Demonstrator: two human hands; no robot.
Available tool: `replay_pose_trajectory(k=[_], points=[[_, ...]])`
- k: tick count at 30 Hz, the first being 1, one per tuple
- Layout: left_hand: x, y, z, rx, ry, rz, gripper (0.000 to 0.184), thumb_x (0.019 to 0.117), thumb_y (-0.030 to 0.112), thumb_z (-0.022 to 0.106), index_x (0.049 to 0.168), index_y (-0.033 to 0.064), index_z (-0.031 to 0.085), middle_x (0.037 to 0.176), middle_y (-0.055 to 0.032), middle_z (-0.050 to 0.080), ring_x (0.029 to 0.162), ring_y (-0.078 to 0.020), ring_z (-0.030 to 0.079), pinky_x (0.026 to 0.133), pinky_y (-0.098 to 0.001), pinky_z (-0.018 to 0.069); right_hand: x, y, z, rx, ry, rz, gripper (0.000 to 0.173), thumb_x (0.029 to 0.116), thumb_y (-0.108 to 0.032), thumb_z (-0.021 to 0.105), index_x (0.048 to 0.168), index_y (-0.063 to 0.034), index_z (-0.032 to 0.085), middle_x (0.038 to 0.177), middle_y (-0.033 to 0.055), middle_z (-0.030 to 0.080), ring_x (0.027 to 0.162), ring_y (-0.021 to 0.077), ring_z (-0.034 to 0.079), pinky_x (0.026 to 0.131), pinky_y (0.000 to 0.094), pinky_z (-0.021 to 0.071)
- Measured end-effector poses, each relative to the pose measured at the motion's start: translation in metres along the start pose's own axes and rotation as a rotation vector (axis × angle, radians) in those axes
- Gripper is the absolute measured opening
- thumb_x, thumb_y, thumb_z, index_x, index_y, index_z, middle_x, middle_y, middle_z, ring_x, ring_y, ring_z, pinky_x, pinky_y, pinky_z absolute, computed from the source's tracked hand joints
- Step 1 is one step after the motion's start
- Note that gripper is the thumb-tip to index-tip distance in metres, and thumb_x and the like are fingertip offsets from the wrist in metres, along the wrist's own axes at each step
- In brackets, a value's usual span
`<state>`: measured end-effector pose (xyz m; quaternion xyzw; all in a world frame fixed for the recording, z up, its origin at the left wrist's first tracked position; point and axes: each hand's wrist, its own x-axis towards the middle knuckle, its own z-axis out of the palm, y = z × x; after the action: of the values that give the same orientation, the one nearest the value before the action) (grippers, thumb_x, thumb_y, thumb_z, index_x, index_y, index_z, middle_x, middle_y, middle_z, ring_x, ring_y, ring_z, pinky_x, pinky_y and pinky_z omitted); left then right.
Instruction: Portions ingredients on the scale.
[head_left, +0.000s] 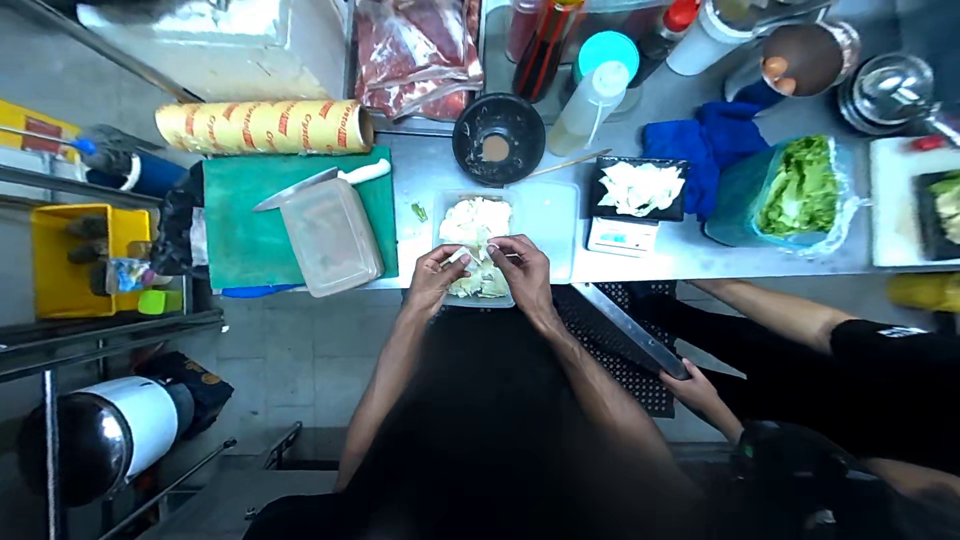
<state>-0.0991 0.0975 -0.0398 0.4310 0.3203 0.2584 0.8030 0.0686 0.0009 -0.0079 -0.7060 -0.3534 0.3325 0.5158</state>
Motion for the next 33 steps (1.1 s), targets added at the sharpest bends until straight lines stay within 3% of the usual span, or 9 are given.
replay_pose_trajectory(k=[4,7,10,15,19,21,25,28,33], points=[[0.008,0.000,0.008,0.021,0.062,-0.013,0.020,0.0916,0.006,0.075,0.111,0.0082,0.071,0.104,-0.0077,0.071,0.075,-0.0133,0.067,0.063,-0.0288,0.0597,0.004,0.004,0.001,0.044,-0.135,0.055,0.024,0.1040,-0.024,0.061,0.113,-0.0057,0.075,0.110,0.0091,0.070,0.091,0.0175,0.070,0.078,0.0367,0.0621],[0.017,-0.003,0.021,0.090,0.127,0.007,0.020,0.0910,0.011,0.077,0.109,0.0105,0.070,0.093,-0.0041,0.070,0.067,-0.0095,0.063,0.057,-0.0243,0.0556,-0.001,0.001,-0.006,0.158,-0.204,0.116,0.028,0.1038,-0.025,0.061,0.120,-0.0048,0.073,0.120,0.0105,0.067,0.099,0.0201,0.069,0.084,0.0394,0.0623],[0.029,-0.008,0.041,0.078,0.156,0.026,0.019,0.0905,0.012,0.078,0.108,0.0094,0.070,0.091,-0.0050,0.070,0.067,-0.0108,0.063,0.060,-0.0256,0.0557,0.001,0.000,-0.020,0.127,-0.153,0.112,0.030,0.0962,-0.022,0.073,0.123,-0.0080,0.072,0.122,0.0088,0.065,0.098,0.0177,0.069,0.082,0.0361,0.0628],[0.045,-0.018,0.086,-0.037,0.168,-0.052,0.015,0.0961,0.014,0.072,0.110,0.0082,0.069,0.095,-0.0064,0.070,0.072,-0.0122,0.066,0.063,-0.0274,0.0578,0.016,0.009,-0.054,0.209,-0.090,0.104,0.023,0.0963,-0.013,0.072,0.117,-0.0033,0.073,0.112,0.0101,0.070,0.090,0.0190,0.071,0.080,0.0368,0.0637],[0.058,-0.022,0.114,-0.040,0.045,-0.052,0.025,0.0978,0.015,0.069,0.122,0.0097,0.068,0.111,-0.0063,0.069,0.088,-0.0154,0.067,0.073,-0.0309,0.0596,0.022,0.019,-0.103,0.335,-0.038,0.132,0.023,0.1000,-0.007,0.063,0.121,0.0017,0.068,0.105,0.0119,0.070,0.085,0.0192,0.071,0.080,0.0384,0.0630],[0.061,-0.018,0.120,0.035,-0.006,-0.044,0.033,0.0975,0.015,0.070,0.130,0.0117,0.065,0.123,-0.0065,0.066,0.098,-0.0189,0.067,0.080,-0.0355,0.0602,0.034,0.039,-0.139,0.326,0.122,0.143,0.024,0.0997,-0.009,0.064,0.118,0.0049,0.068,0.099,0.0124,0.074,0.085,0.0199,0.072,0.081,0.0398,0.0630],[0.066,-0.012,0.111,0.136,0.003,-0.012,0.036,0.0966,0.016,0.071,0.132,0.0123,0.065,0.126,-0.0074,0.066,0.098,-0.0215,0.068,0.082,-0.0380,0.0602,0.064,0.092,-0.236,-0.190,0.545,0.054,0.029,0.0991,-0.022,0.066,0.115,0.0006,0.072,0.106,0.0149,0.071,0.092,0.0218,0.071,0.085,0.0411,0.0606],[0.064,-0.013,0.099,0.168,0.056,-0.031,0.033,0.0967,0.012,0.071,0.129,0.0109,0.065,0.123,-0.0087,0.068,0.098,-0.0224,0.069,0.082,-0.0384,0.0608,0.086,0.123,-0.283,-0.599,0.695,-0.040,0.029,0.1014,-0.023,0.062,0.121,-0.0042,0.072,0.117,0.0188,0.066,0.099,0.0242,0.067,0.088,0.0359,0.0579],[0.053,-0.013,0.078,0.233,0.124,-0.057,0.032,0.0950,0.011,0.072,0.127,0.0094,0.067,0.122,-0.0094,0.069,0.097,-0.0235,0.070,0.082,-0.0391,0.0617,0.073,0.154,-0.293,-0.782,0.336,-0.164,0.037,0.0979,-0.010,0.061,0.133,-0.0008,0.063,0.138,0.0226,0.055,0.127,0.0368,0.055,0.107,0.0483,0.0490]])
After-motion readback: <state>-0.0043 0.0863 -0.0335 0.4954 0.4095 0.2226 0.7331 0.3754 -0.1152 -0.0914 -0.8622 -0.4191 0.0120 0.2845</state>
